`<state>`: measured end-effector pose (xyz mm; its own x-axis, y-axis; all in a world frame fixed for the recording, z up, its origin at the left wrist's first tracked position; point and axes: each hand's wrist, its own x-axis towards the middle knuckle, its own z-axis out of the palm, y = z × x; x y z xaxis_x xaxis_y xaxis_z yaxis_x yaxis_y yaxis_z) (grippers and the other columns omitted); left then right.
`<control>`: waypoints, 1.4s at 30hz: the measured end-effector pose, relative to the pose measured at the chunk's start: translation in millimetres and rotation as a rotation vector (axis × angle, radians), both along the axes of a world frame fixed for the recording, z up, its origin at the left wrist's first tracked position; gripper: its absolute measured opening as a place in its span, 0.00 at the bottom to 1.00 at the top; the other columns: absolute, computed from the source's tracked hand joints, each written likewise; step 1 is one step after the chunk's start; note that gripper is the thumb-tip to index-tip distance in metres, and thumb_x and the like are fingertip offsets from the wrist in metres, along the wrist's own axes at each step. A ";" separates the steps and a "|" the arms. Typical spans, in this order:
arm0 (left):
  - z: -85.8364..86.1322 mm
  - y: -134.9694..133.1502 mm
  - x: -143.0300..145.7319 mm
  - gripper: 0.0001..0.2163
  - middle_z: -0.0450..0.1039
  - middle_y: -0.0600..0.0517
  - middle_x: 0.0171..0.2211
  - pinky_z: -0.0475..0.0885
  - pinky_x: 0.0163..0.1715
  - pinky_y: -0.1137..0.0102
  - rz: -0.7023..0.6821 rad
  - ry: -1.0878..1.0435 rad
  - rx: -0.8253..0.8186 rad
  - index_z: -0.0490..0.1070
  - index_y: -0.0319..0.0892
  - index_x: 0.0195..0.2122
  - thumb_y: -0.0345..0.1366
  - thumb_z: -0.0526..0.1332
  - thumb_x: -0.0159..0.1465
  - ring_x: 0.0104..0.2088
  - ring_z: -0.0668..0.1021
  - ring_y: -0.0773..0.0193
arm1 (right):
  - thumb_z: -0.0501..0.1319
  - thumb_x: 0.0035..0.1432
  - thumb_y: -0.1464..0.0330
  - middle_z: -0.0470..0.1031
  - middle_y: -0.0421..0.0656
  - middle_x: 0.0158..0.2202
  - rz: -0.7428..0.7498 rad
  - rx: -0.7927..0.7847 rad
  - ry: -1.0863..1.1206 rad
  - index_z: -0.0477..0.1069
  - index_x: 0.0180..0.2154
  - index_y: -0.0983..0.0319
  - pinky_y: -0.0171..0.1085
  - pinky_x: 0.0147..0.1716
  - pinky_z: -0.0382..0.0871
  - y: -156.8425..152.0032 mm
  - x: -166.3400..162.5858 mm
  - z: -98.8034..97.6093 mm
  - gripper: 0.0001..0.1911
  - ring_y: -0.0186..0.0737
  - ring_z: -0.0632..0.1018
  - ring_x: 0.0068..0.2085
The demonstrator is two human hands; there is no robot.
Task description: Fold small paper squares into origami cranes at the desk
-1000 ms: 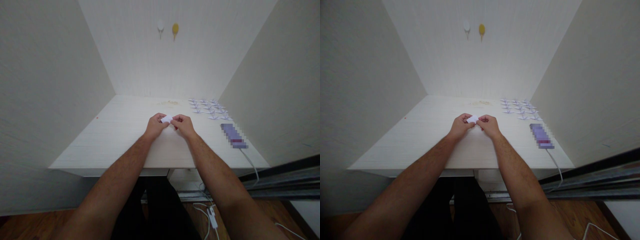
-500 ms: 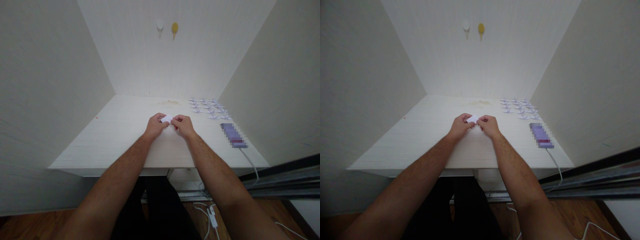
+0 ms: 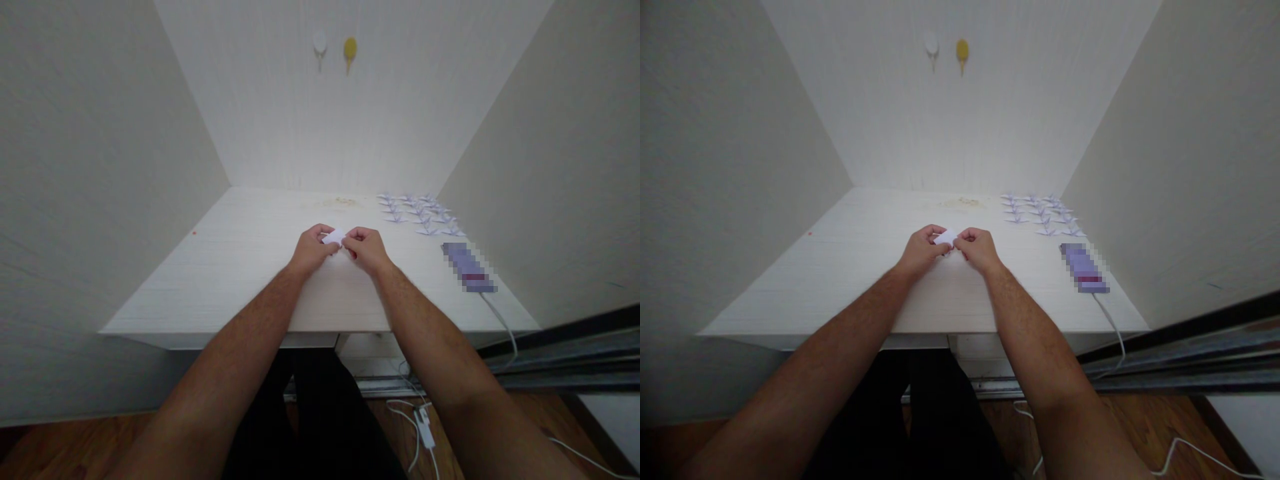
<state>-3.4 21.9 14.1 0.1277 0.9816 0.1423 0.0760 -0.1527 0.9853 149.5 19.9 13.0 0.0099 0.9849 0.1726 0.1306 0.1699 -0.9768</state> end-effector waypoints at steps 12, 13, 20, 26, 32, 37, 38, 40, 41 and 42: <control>2.8 -1.5 -0.2 0.20 0.75 0.54 0.24 0.65 0.22 0.75 -0.014 0.070 -0.006 0.69 0.39 0.40 0.31 0.68 0.45 0.21 0.74 0.68 | 0.62 0.39 0.67 0.68 0.36 0.18 -0.117 0.055 -0.099 0.68 0.20 0.63 0.32 0.22 0.56 0.9 -0.3 0.7 0.06 0.31 0.65 0.22; 2.6 -1.2 -0.4 0.20 0.74 0.54 0.23 0.65 0.22 0.75 -0.014 0.071 -0.014 0.69 0.39 0.40 0.31 0.68 0.45 0.21 0.74 0.68 | 0.62 0.39 0.67 0.68 0.36 0.18 -0.121 0.054 -0.102 0.68 0.20 0.63 0.32 0.22 0.56 0.7 -0.5 0.8 0.06 0.31 0.65 0.22; 3.5 -1.6 -0.2 0.19 0.74 0.53 0.22 0.66 0.23 0.74 -0.011 0.095 -0.041 0.68 0.40 0.40 0.32 0.69 0.46 0.21 0.75 0.67 | 0.62 0.39 0.67 0.68 0.36 0.18 -0.133 0.033 -0.088 0.68 0.20 0.62 0.32 0.21 0.54 2.4 -0.3 -2.0 0.06 0.31 0.65 0.21; 5.1 -2.3 -1.1 0.19 0.74 0.53 0.23 0.66 0.22 0.74 -0.015 0.184 0.009 0.68 0.40 0.40 0.31 0.68 0.46 0.21 0.75 0.66 | 0.63 0.39 0.67 0.66 0.35 0.17 -0.139 0.040 -0.093 0.68 0.20 0.63 0.32 0.21 0.54 1.8 -0.8 -1.4 0.06 0.30 0.64 0.21; 5.3 -3.2 -1.0 0.18 0.72 0.55 0.20 0.64 0.21 0.74 0.015 0.239 0.054 0.69 0.40 0.39 0.31 0.67 0.46 0.20 0.73 0.66 | 0.63 0.39 0.67 0.66 0.35 0.17 -0.152 0.040 -0.074 0.68 0.20 0.62 0.32 0.20 0.53 3.3 0.0 -4.1 0.06 0.30 0.63 0.21; 7.5 -5.2 -0.6 0.17 0.72 0.55 0.20 0.63 0.21 0.74 0.006 0.223 0.056 0.69 0.40 0.39 0.31 0.66 0.46 0.20 0.73 0.67 | 0.63 0.39 0.66 0.65 0.34 0.16 -0.149 0.026 -0.035 0.67 0.20 0.62 0.32 0.20 0.54 3.3 -0.5 -4.3 0.07 0.30 0.62 0.19; 7.6 -5.4 -0.6 0.17 0.72 0.56 0.21 0.63 0.21 0.74 -0.001 0.220 0.060 0.68 0.40 0.38 0.31 0.66 0.46 0.20 0.73 0.68 | 0.64 0.39 0.66 0.64 0.34 0.16 -0.145 0.028 -0.029 0.67 0.20 0.62 0.32 0.20 0.54 3.1 -0.6 -4.1 0.07 0.30 0.62 0.19; 7.0 -5.3 -0.5 0.17 0.71 0.56 0.21 0.63 0.21 0.75 -0.009 0.205 0.071 0.68 0.41 0.38 0.30 0.66 0.47 0.20 0.72 0.69 | 0.63 0.39 0.66 0.64 0.34 0.16 -0.141 0.024 -0.026 0.67 0.20 0.62 0.32 0.19 0.54 2.9 -0.6 -3.7 0.07 0.30 0.62 0.19; 6.2 -5.0 -0.4 0.17 0.71 0.57 0.21 0.63 0.21 0.75 -0.016 0.188 0.069 0.68 0.41 0.39 0.30 0.66 0.46 0.20 0.72 0.69 | 0.63 0.39 0.66 0.64 0.34 0.16 -0.142 0.022 -0.025 0.67 0.20 0.62 0.32 0.20 0.54 2.9 -0.4 -3.7 0.07 0.30 0.62 0.19; 5.3 -4.5 -0.3 0.18 0.71 0.57 0.21 0.63 0.21 0.76 -0.028 0.163 0.059 0.67 0.41 0.39 0.30 0.66 0.46 0.20 0.72 0.69 | 0.63 0.39 0.66 0.64 0.34 0.16 -0.144 0.021 -0.025 0.67 0.20 0.62 0.32 0.20 0.54 3.1 -0.1 -3.9 0.07 0.30 0.62 0.19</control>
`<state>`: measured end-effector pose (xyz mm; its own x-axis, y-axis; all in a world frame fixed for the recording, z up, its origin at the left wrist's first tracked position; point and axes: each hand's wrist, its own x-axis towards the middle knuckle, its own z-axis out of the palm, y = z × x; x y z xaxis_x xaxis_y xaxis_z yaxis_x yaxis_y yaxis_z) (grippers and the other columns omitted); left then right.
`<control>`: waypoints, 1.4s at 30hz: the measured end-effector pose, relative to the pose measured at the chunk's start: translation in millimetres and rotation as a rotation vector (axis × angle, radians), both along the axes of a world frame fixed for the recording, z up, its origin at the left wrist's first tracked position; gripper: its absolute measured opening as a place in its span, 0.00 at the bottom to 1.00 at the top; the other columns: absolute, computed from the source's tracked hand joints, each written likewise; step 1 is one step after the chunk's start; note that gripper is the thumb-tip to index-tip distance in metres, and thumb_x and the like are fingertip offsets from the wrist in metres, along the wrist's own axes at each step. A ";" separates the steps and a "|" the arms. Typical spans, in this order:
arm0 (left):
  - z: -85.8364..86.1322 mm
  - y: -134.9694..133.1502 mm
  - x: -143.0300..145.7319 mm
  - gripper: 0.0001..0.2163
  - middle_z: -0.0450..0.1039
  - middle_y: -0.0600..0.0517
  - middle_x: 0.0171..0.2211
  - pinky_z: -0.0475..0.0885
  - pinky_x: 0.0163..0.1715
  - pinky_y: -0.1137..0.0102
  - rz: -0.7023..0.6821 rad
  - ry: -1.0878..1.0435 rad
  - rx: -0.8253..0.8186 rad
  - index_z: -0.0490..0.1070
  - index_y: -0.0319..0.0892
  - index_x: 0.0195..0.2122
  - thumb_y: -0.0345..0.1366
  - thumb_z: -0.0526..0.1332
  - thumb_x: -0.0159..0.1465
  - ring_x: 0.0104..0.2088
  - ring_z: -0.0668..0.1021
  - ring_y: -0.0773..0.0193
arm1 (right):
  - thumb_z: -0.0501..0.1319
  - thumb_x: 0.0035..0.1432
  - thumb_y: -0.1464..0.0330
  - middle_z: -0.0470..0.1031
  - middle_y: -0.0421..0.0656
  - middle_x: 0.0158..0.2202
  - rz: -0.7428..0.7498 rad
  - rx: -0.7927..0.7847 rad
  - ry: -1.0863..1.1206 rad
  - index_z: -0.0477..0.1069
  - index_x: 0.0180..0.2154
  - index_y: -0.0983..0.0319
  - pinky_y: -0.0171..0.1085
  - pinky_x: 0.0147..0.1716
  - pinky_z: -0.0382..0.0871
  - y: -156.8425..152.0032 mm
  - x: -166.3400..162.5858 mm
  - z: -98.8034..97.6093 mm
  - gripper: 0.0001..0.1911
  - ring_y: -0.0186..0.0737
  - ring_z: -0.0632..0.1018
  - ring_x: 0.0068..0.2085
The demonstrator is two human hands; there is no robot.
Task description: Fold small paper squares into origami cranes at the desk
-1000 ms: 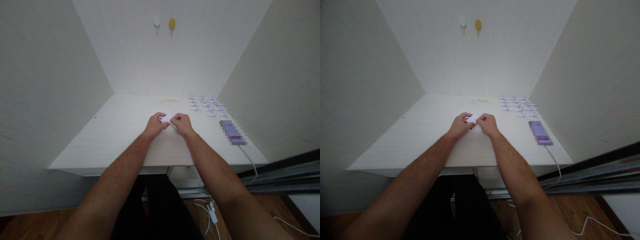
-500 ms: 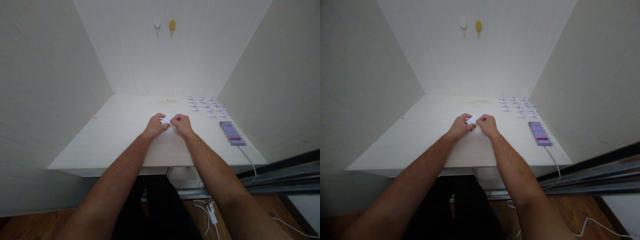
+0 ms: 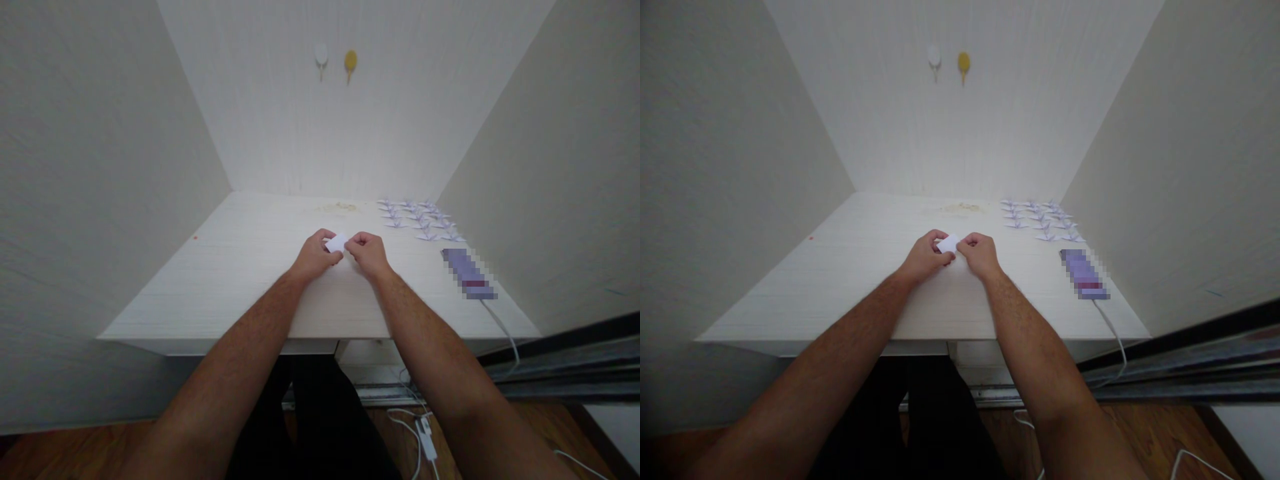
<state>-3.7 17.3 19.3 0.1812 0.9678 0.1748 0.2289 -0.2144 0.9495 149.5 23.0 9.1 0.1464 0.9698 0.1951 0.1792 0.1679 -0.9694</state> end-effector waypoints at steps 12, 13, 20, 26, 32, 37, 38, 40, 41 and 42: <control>-7.3 4.4 1.2 0.22 0.76 0.52 0.30 0.67 0.26 0.75 -0.080 -0.096 -0.040 0.64 0.40 0.42 0.29 0.68 0.46 0.28 0.77 0.66 | 0.63 0.39 0.66 0.64 0.34 0.16 -0.001 -0.001 0.026 0.67 0.20 0.62 0.32 0.20 0.54 1.6 0.8 -1.3 0.07 0.29 0.60 0.19; -7.5 4.4 1.2 0.22 0.76 0.51 0.30 0.68 0.27 0.75 -0.093 -0.115 -0.053 0.64 0.40 0.42 0.28 0.68 0.46 0.29 0.77 0.66 | 0.63 0.39 0.65 0.64 0.34 0.16 -0.005 -0.004 0.023 0.67 0.20 0.62 0.32 0.20 0.54 1.9 1.1 -1.2 0.08 0.29 0.61 0.19; -6.2 5.0 -1.2 0.22 0.77 0.50 0.32 0.70 0.31 0.73 -0.086 -0.187 -0.064 0.68 0.39 0.45 0.30 0.66 0.48 0.30 0.77 0.66 | 0.64 0.40 0.64 0.65 0.35 0.17 0.036 0.001 -0.020 0.68 0.21 0.62 0.32 0.21 0.55 1.2 5.5 0.6 0.09 0.29 0.62 0.20; -8.4 9.0 -5.0 0.13 0.77 0.49 0.32 0.70 0.33 0.72 0.012 -0.195 0.005 0.74 0.37 0.36 0.35 0.67 0.49 0.30 0.77 0.67 | 0.65 0.41 0.64 0.70 0.37 0.20 0.133 -0.002 -0.140 0.71 0.22 0.63 0.32 0.22 0.57 -3.0 4.3 2.8 0.09 0.31 0.66 0.22; -11.4 12.2 -3.7 0.10 0.75 0.53 0.27 0.69 0.28 0.74 0.076 -0.237 -0.007 0.73 0.39 0.32 0.34 0.67 0.48 0.27 0.75 0.69 | 0.66 0.42 0.61 0.73 0.39 0.23 0.161 -0.017 -0.098 0.74 0.26 0.64 0.32 0.24 0.60 -0.7 3.2 -1.9 0.12 0.32 0.69 0.24; -8.5 9.4 -3.0 0.11 0.74 0.54 0.26 0.66 0.25 0.75 0.058 -0.270 -0.033 0.73 0.39 0.32 0.33 0.67 0.47 0.24 0.73 0.70 | 0.64 0.44 0.63 0.71 0.38 0.21 0.172 0.036 -0.169 0.73 0.24 0.64 0.32 0.23 0.59 -2.6 4.9 -0.4 0.10 0.31 0.67 0.23; -7.5 8.4 -3.0 0.11 0.74 0.54 0.26 0.66 0.26 0.75 0.045 -0.257 -0.031 0.73 0.39 0.32 0.33 0.67 0.47 0.25 0.73 0.70 | 0.63 0.45 0.63 0.71 0.38 0.21 0.174 0.045 -0.192 0.73 0.24 0.64 0.32 0.23 0.58 -3.2 5.1 0.2 0.10 0.31 0.67 0.23; -5.6 7.1 -3.0 0.10 0.74 0.54 0.25 0.67 0.26 0.74 0.025 -0.222 -0.019 0.74 0.38 0.32 0.35 0.66 0.48 0.25 0.73 0.70 | 0.63 0.45 0.63 0.71 0.38 0.20 0.174 0.050 -0.223 0.73 0.24 0.64 0.32 0.23 0.58 -3.9 5.1 0.7 0.10 0.30 0.66 0.22; -5.1 7.0 -3.1 0.09 0.74 0.54 0.25 0.67 0.27 0.74 0.023 -0.210 -0.012 0.74 0.38 0.31 0.35 0.66 0.49 0.25 0.73 0.70 | 0.63 0.45 0.62 0.71 0.38 0.21 0.174 0.048 -0.225 0.73 0.24 0.64 0.32 0.23 0.58 -4.0 4.7 0.6 0.10 0.30 0.66 0.22; -5.0 7.4 -3.2 0.09 0.73 0.54 0.25 0.67 0.26 0.74 0.027 -0.206 -0.006 0.74 0.38 0.31 0.35 0.66 0.49 0.25 0.73 0.70 | 0.63 0.45 0.62 0.71 0.38 0.21 0.173 0.043 -0.219 0.73 0.25 0.64 0.32 0.23 0.58 -3.9 4.1 0.3 0.11 0.30 0.66 0.23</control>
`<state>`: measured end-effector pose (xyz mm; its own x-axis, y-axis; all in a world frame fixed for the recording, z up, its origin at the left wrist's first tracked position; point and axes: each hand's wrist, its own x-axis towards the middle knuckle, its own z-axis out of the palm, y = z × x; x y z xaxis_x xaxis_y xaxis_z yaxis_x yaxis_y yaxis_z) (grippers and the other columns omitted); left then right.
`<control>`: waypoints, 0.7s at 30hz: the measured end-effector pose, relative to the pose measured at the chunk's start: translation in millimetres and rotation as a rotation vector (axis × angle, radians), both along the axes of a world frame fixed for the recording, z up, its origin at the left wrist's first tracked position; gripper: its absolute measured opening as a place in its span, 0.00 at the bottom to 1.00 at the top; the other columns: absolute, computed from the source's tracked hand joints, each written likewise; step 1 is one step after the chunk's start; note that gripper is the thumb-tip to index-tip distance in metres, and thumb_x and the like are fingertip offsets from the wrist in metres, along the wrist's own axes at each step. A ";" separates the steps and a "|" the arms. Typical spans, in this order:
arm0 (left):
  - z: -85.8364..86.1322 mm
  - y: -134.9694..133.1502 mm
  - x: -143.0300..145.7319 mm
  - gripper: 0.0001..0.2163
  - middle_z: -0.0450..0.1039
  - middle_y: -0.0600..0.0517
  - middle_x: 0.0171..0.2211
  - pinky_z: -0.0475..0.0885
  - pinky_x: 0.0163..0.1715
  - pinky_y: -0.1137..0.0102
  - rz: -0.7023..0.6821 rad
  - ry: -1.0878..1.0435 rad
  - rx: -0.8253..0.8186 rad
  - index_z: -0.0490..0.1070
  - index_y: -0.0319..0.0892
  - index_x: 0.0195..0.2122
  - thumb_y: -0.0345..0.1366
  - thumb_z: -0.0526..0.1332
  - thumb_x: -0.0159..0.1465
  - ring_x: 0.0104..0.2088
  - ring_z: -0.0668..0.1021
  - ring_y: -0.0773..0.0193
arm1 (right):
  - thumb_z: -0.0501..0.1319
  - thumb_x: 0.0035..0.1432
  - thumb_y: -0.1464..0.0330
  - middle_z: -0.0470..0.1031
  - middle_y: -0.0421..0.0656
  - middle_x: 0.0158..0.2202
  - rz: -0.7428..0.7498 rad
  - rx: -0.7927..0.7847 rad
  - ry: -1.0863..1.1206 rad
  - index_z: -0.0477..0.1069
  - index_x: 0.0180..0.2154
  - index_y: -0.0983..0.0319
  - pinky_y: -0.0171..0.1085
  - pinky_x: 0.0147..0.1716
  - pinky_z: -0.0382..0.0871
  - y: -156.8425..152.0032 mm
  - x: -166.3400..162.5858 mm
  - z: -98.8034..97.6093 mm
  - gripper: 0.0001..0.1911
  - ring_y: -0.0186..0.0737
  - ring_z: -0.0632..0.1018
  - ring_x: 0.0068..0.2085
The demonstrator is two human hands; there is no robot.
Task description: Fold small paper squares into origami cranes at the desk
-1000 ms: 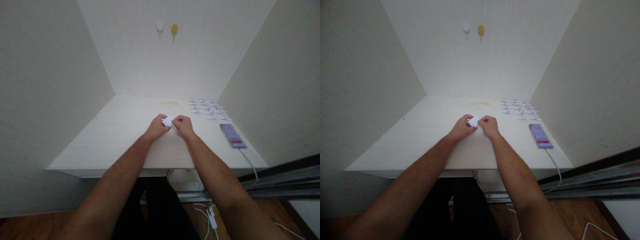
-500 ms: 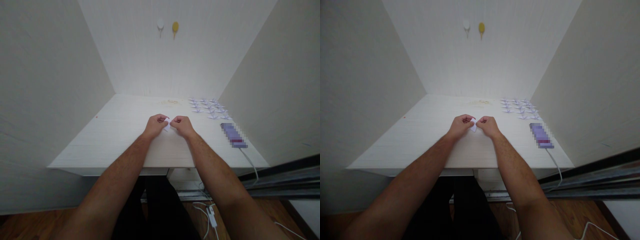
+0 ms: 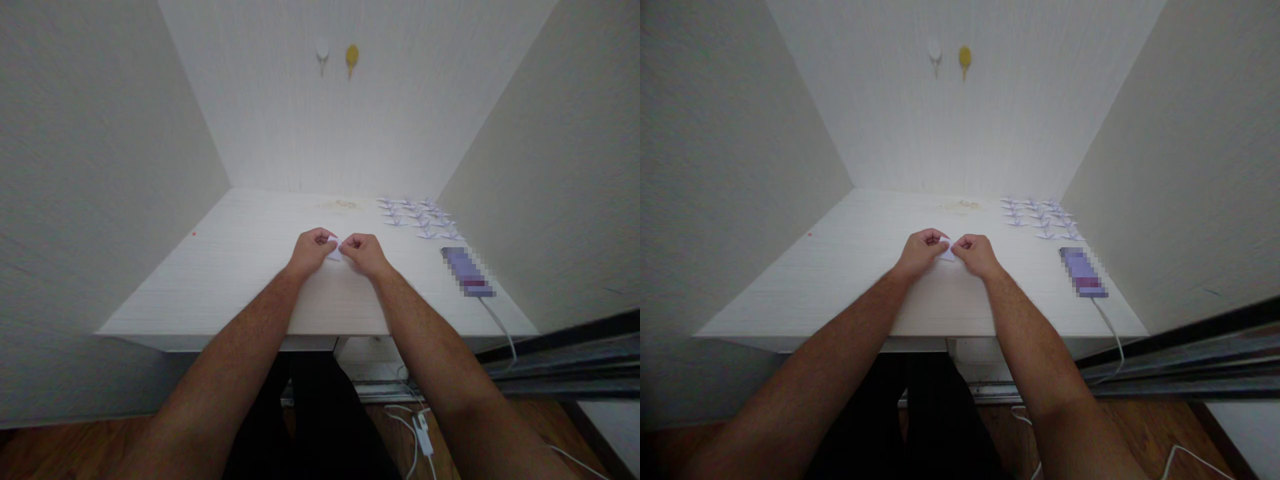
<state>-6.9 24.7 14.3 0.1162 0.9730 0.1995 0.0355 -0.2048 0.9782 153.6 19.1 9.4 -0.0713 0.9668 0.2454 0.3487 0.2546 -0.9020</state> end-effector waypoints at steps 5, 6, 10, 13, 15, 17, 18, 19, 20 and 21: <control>-3.6 4.9 -0.8 0.10 0.70 0.56 0.23 0.64 0.24 0.75 0.080 -0.056 0.002 0.73 0.39 0.32 0.36 0.66 0.49 0.23 0.70 0.71 | 0.63 0.45 0.63 0.71 0.38 0.21 0.021 0.004 -0.011 0.74 0.25 0.64 0.32 0.23 0.58 1.4 -1.1 -2.3 0.10 0.30 0.66 0.22; -4.3 5.4 -1.0 0.10 0.69 0.57 0.22 0.63 0.24 0.75 0.088 -0.063 0.002 0.73 0.39 0.32 0.36 0.66 0.49 0.22 0.69 0.71 | 0.63 0.46 0.64 0.70 0.37 0.20 0.024 0.018 -0.025 0.74 0.24 0.64 0.31 0.23 0.57 1.6 -0.6 -2.5 0.09 0.30 0.66 0.22; -4.2 4.5 -1.8 0.10 0.65 0.58 0.20 0.60 0.22 0.75 0.086 -0.008 0.037 0.75 0.40 0.34 0.36 0.65 0.51 0.21 0.65 0.72 | 0.62 0.46 0.65 0.69 0.36 0.19 0.010 0.053 -0.051 0.72 0.23 0.64 0.31 0.22 0.55 2.4 1.3 -3.5 0.08 0.30 0.65 0.22; -2.7 3.0 -2.8 0.12 0.65 0.58 0.21 0.60 0.23 0.75 0.085 0.018 0.062 0.76 0.40 0.38 0.35 0.63 0.53 0.21 0.65 0.72 | 0.62 0.46 0.65 0.71 0.37 0.21 0.014 0.053 -0.030 0.74 0.25 0.64 0.32 0.24 0.58 3.5 1.0 -5.3 0.08 0.30 0.66 0.23; -2.5 3.1 -3.1 0.12 0.67 0.57 0.22 0.61 0.23 0.75 0.087 -0.013 0.058 0.75 0.39 0.38 0.34 0.62 0.53 0.22 0.66 0.72 | 0.62 0.46 0.65 0.71 0.37 0.21 0.029 0.045 -0.027 0.74 0.26 0.64 0.32 0.25 0.59 4.0 0.5 -6.0 0.08 0.31 0.67 0.23; -3.4 4.1 -3.0 0.11 0.69 0.56 0.23 0.63 0.24 0.75 0.094 -0.047 0.042 0.74 0.39 0.37 0.34 0.62 0.53 0.22 0.67 0.71 | 0.62 0.46 0.65 0.70 0.37 0.21 0.025 0.046 -0.025 0.74 0.25 0.63 0.32 0.25 0.59 4.0 0.3 -5.4 0.08 0.31 0.66 0.24; -4.0 4.7 -2.9 0.10 0.69 0.56 0.24 0.63 0.25 0.75 0.099 -0.058 0.035 0.73 0.39 0.36 0.34 0.62 0.52 0.23 0.68 0.71 | 0.62 0.46 0.65 0.70 0.37 0.21 0.012 0.052 -0.014 0.73 0.24 0.63 0.32 0.25 0.59 3.9 0.3 -4.7 0.08 0.31 0.66 0.24; -4.7 5.3 -2.7 0.10 0.70 0.56 0.24 0.64 0.25 0.75 0.103 -0.063 0.032 0.72 0.39 0.36 0.33 0.62 0.52 0.23 0.69 0.71 | 0.62 0.46 0.65 0.70 0.37 0.21 -0.007 0.058 0.006 0.73 0.24 0.63 0.32 0.25 0.58 3.8 0.5 -3.9 0.08 0.31 0.66 0.24; -5.2 5.7 -2.5 0.10 0.70 0.55 0.25 0.65 0.25 0.75 0.105 -0.065 0.032 0.72 0.39 0.36 0.33 0.62 0.51 0.23 0.69 0.71 | 0.63 0.46 0.65 0.69 0.37 0.21 -0.031 0.062 0.036 0.72 0.23 0.63 0.32 0.25 0.58 3.7 0.6 -2.9 0.08 0.31 0.66 0.24; -5.4 5.8 -2.3 0.10 0.70 0.56 0.25 0.65 0.26 0.75 0.104 -0.064 0.038 0.71 0.39 0.36 0.32 0.62 0.51 0.23 0.70 0.71 | 0.63 0.45 0.65 0.69 0.36 0.20 -0.055 0.063 0.071 0.72 0.23 0.63 0.32 0.25 0.58 3.8 0.8 -2.1 0.08 0.31 0.66 0.24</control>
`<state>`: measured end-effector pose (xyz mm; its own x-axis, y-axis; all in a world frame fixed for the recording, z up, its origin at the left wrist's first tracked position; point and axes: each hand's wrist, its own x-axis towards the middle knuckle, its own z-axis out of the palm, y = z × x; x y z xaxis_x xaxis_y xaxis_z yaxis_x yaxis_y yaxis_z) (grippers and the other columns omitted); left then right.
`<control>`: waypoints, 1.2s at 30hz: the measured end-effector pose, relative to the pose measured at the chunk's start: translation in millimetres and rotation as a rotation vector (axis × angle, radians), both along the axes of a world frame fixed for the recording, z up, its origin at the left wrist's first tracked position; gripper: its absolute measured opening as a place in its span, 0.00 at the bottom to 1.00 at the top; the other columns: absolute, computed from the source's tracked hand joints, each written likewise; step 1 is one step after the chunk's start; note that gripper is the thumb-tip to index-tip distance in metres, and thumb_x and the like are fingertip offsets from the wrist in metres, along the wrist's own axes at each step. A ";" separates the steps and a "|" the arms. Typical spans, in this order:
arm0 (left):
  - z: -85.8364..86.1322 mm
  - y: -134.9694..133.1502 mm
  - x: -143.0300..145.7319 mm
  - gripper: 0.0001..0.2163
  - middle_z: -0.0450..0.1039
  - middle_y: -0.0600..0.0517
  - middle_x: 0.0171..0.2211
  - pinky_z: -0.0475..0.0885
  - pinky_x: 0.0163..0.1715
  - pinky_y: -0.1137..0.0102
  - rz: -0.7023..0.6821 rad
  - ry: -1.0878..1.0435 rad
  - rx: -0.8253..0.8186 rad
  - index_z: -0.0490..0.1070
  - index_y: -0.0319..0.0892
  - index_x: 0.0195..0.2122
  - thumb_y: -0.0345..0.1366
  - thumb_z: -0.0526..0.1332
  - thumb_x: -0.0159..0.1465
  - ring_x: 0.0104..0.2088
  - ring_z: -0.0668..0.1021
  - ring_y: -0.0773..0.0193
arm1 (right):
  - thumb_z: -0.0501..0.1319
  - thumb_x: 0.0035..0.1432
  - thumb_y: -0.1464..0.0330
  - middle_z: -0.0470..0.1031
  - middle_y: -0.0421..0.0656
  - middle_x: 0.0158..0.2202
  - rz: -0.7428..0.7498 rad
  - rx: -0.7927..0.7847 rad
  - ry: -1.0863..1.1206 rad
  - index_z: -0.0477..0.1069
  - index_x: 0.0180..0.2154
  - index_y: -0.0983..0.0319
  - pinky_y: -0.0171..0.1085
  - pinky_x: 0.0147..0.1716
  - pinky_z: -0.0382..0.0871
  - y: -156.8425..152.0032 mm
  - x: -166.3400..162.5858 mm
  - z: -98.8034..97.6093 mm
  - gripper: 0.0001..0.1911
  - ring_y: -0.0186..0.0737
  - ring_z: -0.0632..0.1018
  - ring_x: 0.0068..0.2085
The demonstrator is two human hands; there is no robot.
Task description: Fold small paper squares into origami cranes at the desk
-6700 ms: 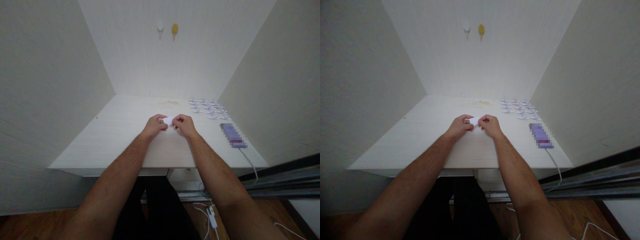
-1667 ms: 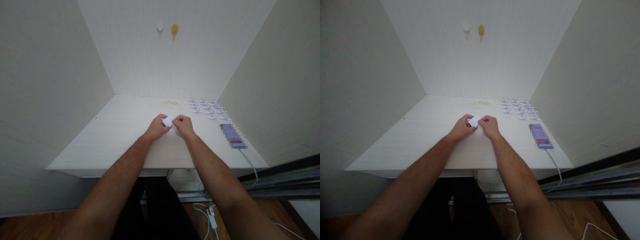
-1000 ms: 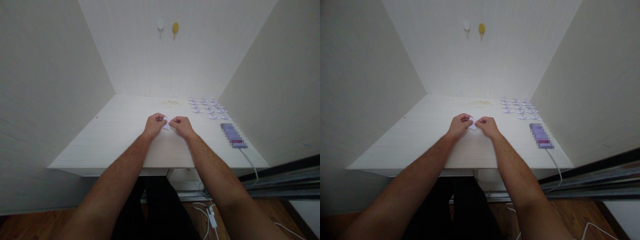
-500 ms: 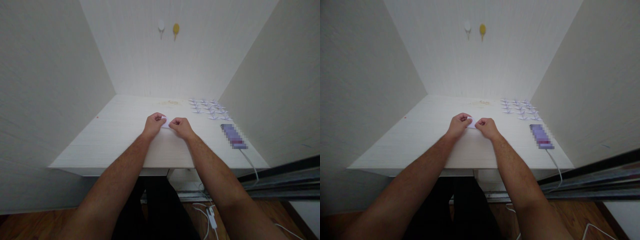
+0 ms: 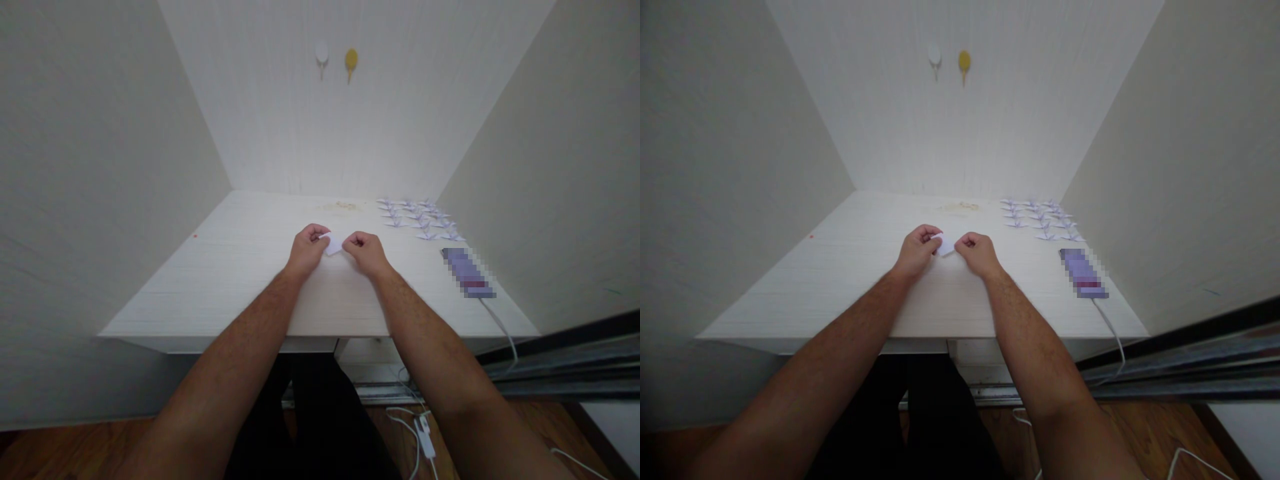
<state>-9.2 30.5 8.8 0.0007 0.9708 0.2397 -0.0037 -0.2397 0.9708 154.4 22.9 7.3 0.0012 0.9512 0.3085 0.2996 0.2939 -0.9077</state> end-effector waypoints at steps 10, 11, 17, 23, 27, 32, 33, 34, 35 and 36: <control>4.6 -6.3 2.6 0.07 0.73 0.55 0.24 0.64 0.24 0.75 -0.061 0.148 -0.017 0.73 0.39 0.30 0.31 0.62 0.49 0.23 0.72 0.70 | 0.64 0.47 0.63 0.68 0.35 0.21 -0.010 0.020 0.209 0.71 0.28 0.62 0.32 0.23 0.60 4.0 -1.5 0.2 0.09 0.29 0.64 0.21; 4.3 -6.1 2.6 0.06 0.73 0.55 0.23 0.63 0.23 0.75 -0.048 0.147 -0.021 0.73 0.39 0.30 0.31 0.63 0.49 0.23 0.71 0.70 | 0.65 0.46 0.63 0.68 0.35 0.21 0.001 0.018 0.228 0.71 0.29 0.62 0.32 0.23 0.60 4.2 -1.9 -0.1 0.10 0.29 0.65 0.22; 5.0 -4.4 2.8 0.08 0.72 0.56 0.21 0.63 0.21 0.76 0.013 0.041 -0.050 0.69 0.40 0.29 0.30 0.64 0.46 0.20 0.71 0.71 | 0.68 0.41 0.62 0.70 0.36 0.23 -0.017 0.005 0.217 0.69 0.31 0.62 0.32 0.24 0.63 4.2 -3.8 -2.2 0.15 0.31 0.69 0.23; 7.1 -7.4 4.9 0.12 0.75 0.55 0.24 0.68 0.24 0.75 -0.054 0.060 -0.053 0.72 0.39 0.34 0.28 0.64 0.46 0.23 0.75 0.69 | 0.66 0.44 0.62 0.69 0.36 0.20 -0.026 0.011 0.147 0.69 0.27 0.62 0.32 0.23 0.61 2.5 -4.6 -2.0 0.11 0.32 0.68 0.22; 7.0 -9.0 3.9 0.05 0.73 0.53 0.20 0.67 0.23 0.75 -0.064 0.146 -0.054 0.73 0.38 0.27 0.35 0.62 0.53 0.21 0.74 0.69 | 0.66 0.44 0.63 0.71 0.37 0.22 -0.037 0.040 0.112 0.70 0.26 0.62 0.33 0.24 0.62 0.5 -4.9 -0.8 0.10 0.32 0.69 0.23; 7.6 -10.3 3.2 0.06 0.72 0.53 0.18 0.63 0.20 0.76 -0.050 0.226 -0.073 0.71 0.39 0.23 0.36 0.61 0.54 0.18 0.72 0.69 | 0.65 0.46 0.63 0.71 0.38 0.23 -0.063 0.066 0.030 0.70 0.27 0.62 0.33 0.25 0.63 -3.7 -7.3 0.0 0.09 0.33 0.69 0.24; 8.1 -10.8 3.4 0.07 0.72 0.53 0.17 0.62 0.19 0.76 -0.046 0.234 -0.078 0.70 0.39 0.22 0.36 0.61 0.54 0.18 0.72 0.69 | 0.64 0.46 0.63 0.71 0.38 0.23 -0.065 0.070 0.020 0.71 0.28 0.61 0.33 0.25 0.63 -4.4 -7.9 -0.1 0.08 0.32 0.68 0.24; 8.9 -11.5 3.7 0.08 0.71 0.53 0.17 0.62 0.18 0.76 -0.041 0.241 -0.083 0.70 0.39 0.21 0.36 0.61 0.54 0.17 0.71 0.70 | 0.64 0.46 0.64 0.70 0.37 0.23 -0.066 0.077 0.012 0.71 0.28 0.61 0.33 0.25 0.63 -5.0 -8.3 -0.3 0.08 0.32 0.68 0.24; 9.9 -12.2 4.0 0.08 0.71 0.53 0.16 0.61 0.18 0.76 -0.036 0.246 -0.090 0.70 0.39 0.21 0.36 0.60 0.55 0.17 0.71 0.70 | 0.64 0.46 0.64 0.70 0.37 0.23 -0.066 0.085 0.005 0.71 0.28 0.61 0.33 0.25 0.62 -5.4 -8.7 -0.6 0.08 0.32 0.67 0.24; 11.1 -13.0 4.2 0.09 0.71 0.53 0.16 0.61 0.17 0.76 -0.030 0.251 -0.098 0.69 0.39 0.20 0.37 0.60 0.55 0.16 0.70 0.70 | 0.64 0.47 0.64 0.70 0.37 0.22 -0.065 0.097 -0.002 0.71 0.28 0.62 0.32 0.25 0.62 -5.6 -8.8 -0.9 0.08 0.32 0.67 0.24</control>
<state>-4.9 17.5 19.9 0.0778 0.9880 0.1337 0.2340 -0.1485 0.9608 145.5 17.4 6.3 0.0611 0.9147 0.3994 0.3223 0.3606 -0.8753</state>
